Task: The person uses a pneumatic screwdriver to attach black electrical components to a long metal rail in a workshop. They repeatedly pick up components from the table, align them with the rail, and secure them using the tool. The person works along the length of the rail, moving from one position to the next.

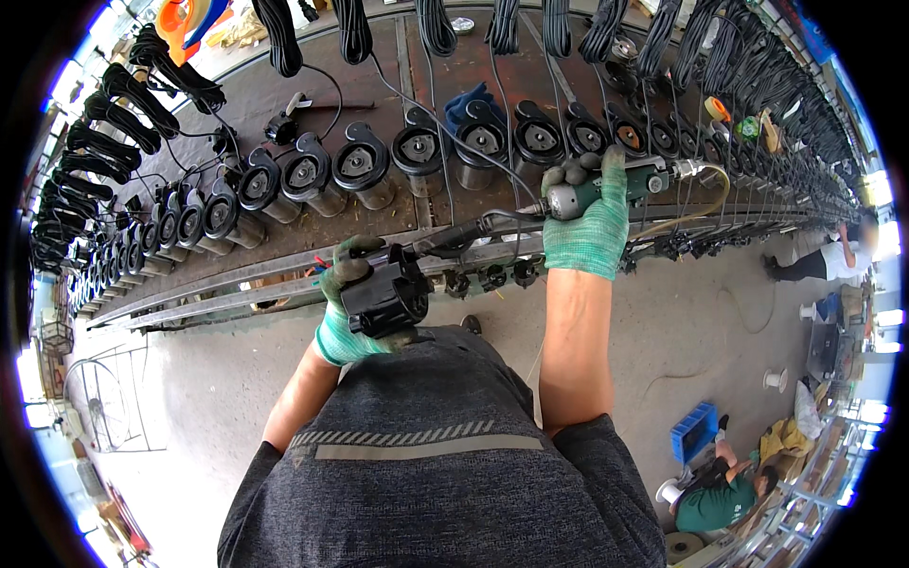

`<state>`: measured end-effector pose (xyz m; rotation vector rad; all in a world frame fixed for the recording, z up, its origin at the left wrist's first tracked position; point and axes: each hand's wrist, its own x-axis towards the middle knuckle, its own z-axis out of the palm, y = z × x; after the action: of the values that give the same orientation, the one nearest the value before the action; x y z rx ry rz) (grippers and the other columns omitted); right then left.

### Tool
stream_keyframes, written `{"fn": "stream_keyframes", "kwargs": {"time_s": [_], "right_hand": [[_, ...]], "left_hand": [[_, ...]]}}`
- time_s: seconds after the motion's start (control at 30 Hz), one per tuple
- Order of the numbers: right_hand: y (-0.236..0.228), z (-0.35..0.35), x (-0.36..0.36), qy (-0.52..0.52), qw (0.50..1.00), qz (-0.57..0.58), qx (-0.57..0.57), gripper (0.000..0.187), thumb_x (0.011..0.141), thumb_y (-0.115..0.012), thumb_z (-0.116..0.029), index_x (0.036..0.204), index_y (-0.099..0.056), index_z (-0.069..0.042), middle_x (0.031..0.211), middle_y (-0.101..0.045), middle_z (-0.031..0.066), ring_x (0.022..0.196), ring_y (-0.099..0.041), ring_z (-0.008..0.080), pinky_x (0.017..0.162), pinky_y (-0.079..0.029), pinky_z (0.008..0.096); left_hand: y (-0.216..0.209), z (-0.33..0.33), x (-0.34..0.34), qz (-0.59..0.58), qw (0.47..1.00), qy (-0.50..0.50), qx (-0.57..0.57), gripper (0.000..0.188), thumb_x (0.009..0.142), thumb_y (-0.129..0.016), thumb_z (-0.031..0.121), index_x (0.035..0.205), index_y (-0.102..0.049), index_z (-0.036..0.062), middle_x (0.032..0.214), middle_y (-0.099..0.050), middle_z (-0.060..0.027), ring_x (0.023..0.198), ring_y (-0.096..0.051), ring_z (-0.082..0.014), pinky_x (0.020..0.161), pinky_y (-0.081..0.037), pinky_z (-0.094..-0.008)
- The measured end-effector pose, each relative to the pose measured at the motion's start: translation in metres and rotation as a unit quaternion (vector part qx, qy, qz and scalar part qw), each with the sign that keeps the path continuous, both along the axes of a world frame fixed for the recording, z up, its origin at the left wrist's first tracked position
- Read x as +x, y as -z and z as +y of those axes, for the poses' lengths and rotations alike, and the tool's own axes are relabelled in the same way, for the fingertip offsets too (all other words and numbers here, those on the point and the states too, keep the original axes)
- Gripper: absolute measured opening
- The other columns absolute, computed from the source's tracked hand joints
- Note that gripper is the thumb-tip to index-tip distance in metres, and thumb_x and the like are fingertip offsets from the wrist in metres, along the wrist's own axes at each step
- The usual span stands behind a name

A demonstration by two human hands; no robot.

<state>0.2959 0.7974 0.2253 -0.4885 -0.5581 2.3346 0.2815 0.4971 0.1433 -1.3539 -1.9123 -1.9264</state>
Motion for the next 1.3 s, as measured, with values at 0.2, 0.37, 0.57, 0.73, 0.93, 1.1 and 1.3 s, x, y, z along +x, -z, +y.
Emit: {"fn": "stream_keyframes", "kwargs": {"time_s": [0.2,0.37,0.57,0.73,0.93,1.1,1.3], "right_hand": [[-0.006,0.001,0.012,-0.091,0.981,0.162,0.058,0.03,0.095,-0.071,-0.033,0.114,-0.066,-0.01,0.107,-0.072,0.0077,0.083,-0.062,0.0172,0.083,-0.054,0.0391],[0.001,-0.004,0.019,-0.2,0.929,0.267,0.163,0.031,0.092,-0.074,-0.024,0.119,-0.065,-0.013,0.124,-0.068,0.0066,0.107,-0.062,0.0188,0.103,-0.047,0.0475],[0.008,-0.04,0.022,-0.154,0.911,0.252,0.287,0.038,0.088,-0.079,-0.027,0.123,-0.065,-0.024,0.128,-0.065,0.0066,0.128,-0.058,0.0298,0.104,-0.048,0.0606],[-0.004,0.028,0.016,-0.195,0.92,0.328,0.088,0.031,0.095,-0.07,-0.027,0.123,-0.066,-0.016,0.122,-0.068,0.0044,0.131,-0.054,0.0283,0.108,-0.038,0.0762],[0.009,0.071,0.045,-0.104,0.954,0.27,0.081,0.034,0.094,-0.07,-0.026,0.125,-0.066,-0.014,0.128,-0.066,0.0047,0.132,-0.052,0.0299,0.106,-0.041,0.0733],[0.033,0.105,0.078,-0.051,0.977,0.18,0.103,0.04,0.088,-0.075,-0.024,0.127,-0.065,-0.021,0.123,-0.069,0.0013,0.129,-0.055,0.0284,0.109,-0.033,0.077],[0.051,0.144,0.143,0.029,0.984,0.165,0.066,0.035,0.091,-0.071,-0.018,0.125,-0.066,-0.016,0.121,-0.069,0.0065,0.128,-0.055,0.0328,0.108,-0.031,0.0782]], "left_hand": [[-0.001,0.002,-0.001,0.001,1.0,-0.026,0.015,0.105,0.059,-0.099,0.036,0.138,-0.033,0.0153,0.138,-0.04,-0.0216,0.125,-0.048,-0.0375,0.104,-0.044,-0.0504],[-0.001,0.013,-0.011,-0.017,0.982,-0.183,-0.033,0.104,0.058,-0.095,0.022,0.139,-0.031,0.0118,0.133,-0.042,-0.0181,0.122,-0.05,-0.0335,0.102,-0.045,-0.0481],[-0.027,0.022,-0.018,-0.52,0.823,0.006,0.229,0.082,0.075,-0.084,0.044,0.142,-0.045,0.0162,0.127,-0.061,-0.0078,0.114,-0.06,-0.0247,0.082,-0.056,-0.0355],[-0.055,0.027,-0.024,-0.583,0.681,0.024,0.442,0.063,0.086,-0.072,0.053,0.133,-0.059,0.0133,0.126,-0.065,-0.0119,0.111,-0.063,-0.0318,0.078,-0.059,-0.0376],[-0.073,0.02,-0.139,-0.388,0.725,-0.138,0.553,0.053,0.096,-0.061,0.055,0.128,-0.06,0.0125,0.124,-0.066,-0.01,0.114,-0.061,-0.0279,0.104,-0.05,-0.0478],[-0.036,0.04,-0.263,-0.473,0.694,-0.315,0.442,0.062,0.083,-0.086,0.031,0.134,-0.051,0.0228,0.113,-0.069,-0.0079,0.083,-0.067,-0.023,0.076,-0.061,-0.0449],[0.038,0.098,-0.321,-0.41,0.785,-0.402,0.232,0.077,0.086,-0.081,0.016,0.146,-0.034,0.0275,0.13,-0.058,-0.0067,0.1,-0.066,-0.022,0.073,-0.058,-0.0469]]}}
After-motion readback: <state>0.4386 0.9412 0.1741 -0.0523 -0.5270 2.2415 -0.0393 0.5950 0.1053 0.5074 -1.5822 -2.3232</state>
